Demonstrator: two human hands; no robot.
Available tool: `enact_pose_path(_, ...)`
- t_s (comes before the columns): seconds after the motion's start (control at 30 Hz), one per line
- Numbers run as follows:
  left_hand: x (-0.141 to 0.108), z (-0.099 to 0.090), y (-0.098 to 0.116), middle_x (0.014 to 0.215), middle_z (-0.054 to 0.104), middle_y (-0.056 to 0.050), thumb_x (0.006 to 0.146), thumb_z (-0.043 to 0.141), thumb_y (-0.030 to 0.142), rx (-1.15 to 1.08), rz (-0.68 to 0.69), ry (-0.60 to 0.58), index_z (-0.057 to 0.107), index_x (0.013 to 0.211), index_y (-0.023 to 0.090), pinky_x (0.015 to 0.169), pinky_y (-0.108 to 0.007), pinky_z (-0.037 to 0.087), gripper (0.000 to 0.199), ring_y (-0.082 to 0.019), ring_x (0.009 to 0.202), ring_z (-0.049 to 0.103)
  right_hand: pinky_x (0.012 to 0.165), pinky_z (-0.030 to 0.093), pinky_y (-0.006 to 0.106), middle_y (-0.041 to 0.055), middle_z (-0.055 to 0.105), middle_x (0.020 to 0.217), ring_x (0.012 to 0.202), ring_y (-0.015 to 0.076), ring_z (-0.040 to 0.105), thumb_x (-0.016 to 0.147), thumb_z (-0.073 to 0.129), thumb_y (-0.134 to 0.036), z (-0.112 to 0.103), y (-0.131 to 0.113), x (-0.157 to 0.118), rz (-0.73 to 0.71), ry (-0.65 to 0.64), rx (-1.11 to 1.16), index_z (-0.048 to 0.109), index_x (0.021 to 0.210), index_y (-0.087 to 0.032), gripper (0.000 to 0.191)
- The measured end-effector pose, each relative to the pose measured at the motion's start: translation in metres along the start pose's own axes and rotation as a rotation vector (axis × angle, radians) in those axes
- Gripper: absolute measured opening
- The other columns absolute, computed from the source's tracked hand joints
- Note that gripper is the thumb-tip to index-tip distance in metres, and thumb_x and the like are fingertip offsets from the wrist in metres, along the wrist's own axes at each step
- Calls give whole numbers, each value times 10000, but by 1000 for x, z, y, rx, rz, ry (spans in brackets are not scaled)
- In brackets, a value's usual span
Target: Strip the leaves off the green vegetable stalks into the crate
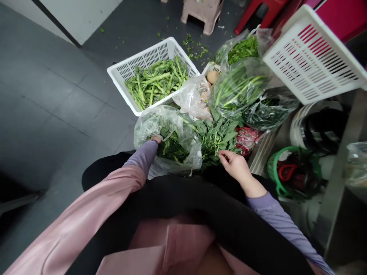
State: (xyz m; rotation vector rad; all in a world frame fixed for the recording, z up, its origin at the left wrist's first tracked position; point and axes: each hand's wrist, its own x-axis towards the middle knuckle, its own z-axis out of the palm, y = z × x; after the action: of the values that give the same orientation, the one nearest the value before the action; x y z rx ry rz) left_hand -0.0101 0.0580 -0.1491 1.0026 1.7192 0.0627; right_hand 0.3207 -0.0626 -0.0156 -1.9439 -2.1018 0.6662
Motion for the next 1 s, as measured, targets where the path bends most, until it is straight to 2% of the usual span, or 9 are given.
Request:
enact_pose_path(0.1,-32,24,3,794,615,-66,898,499,310,-105,-144,-71,586,888,104,689,-342,511,225,-166,726,610,729,513,312,44,727,893,782,199,681,842,508,-294,4,-1,7,54,-108,-4,688,973,-224,234)
enact_pose_path(0.2,-96,53,0,559,516,-22,848,512,276,-208,-210,-199,502,693,149,529,-291,462,201,-149,509,541,654,497,278,25,713,801,645,156,649,796,578,-284,17,-15,12,144,-320,156,689,941,-218,194)
enact_pose_path(0.27,-141,64,-1,541,494,-1,810,528,277,-283,-130,-348,478,684,169,492,-260,418,174,-133,470,506,575,484,259,31,704,812,568,132,619,762,637,-324,29,-30,13,274,-459,365,668,980,-194,255)
enact_pose_path(0.33,-175,67,1,559,492,14,762,561,239,-195,83,-384,482,711,176,505,-242,391,113,-126,492,496,507,473,248,39,696,853,555,130,612,713,697,-389,39,-45,14,431,-497,650,623,1055,-179,409)
enact_pose_path(0.4,-197,66,6,602,511,13,728,584,195,64,331,-260,510,779,176,563,-244,395,92,-142,566,530,501,485,245,37,687,860,591,132,618,690,708,-449,43,-58,17,512,-397,982,603,1039,-172,458)
enact_pose_path(0.47,-207,67,14,674,557,-13,741,573,187,329,499,-101,536,935,170,632,-267,406,198,-183,659,583,530,499,241,25,676,803,608,122,614,712,672,-483,41,-68,24,486,-170,1267,603,945,-163,402)
enact_pose_path(0.6,-208,74,30,853,633,-102,836,508,283,476,616,61,438,1222,150,700,-314,417,414,-252,788,636,566,507,233,-3,636,664,619,122,619,764,606,-478,27,-84,37,359,327,1481,577,823,-166,319)
enact_pose_path(0.77,-193,88,53,736,606,-40,833,541,366,157,613,120,523,955,176,633,-271,410,227,-193,683,598,537,497,228,-23,595,603,565,112,608,840,525,-445,12,-96,47,390,494,1627,504,760,-183,275)
enact_pose_path(1.0,-204,108,68,492,427,81,782,611,384,-549,541,-151,438,756,189,398,-185,265,262,-57,376,348,522,488,208,-82,531,585,477,70,528,918,447,-286,-7,-106,63,652,818,1790,411,795,-213,147)
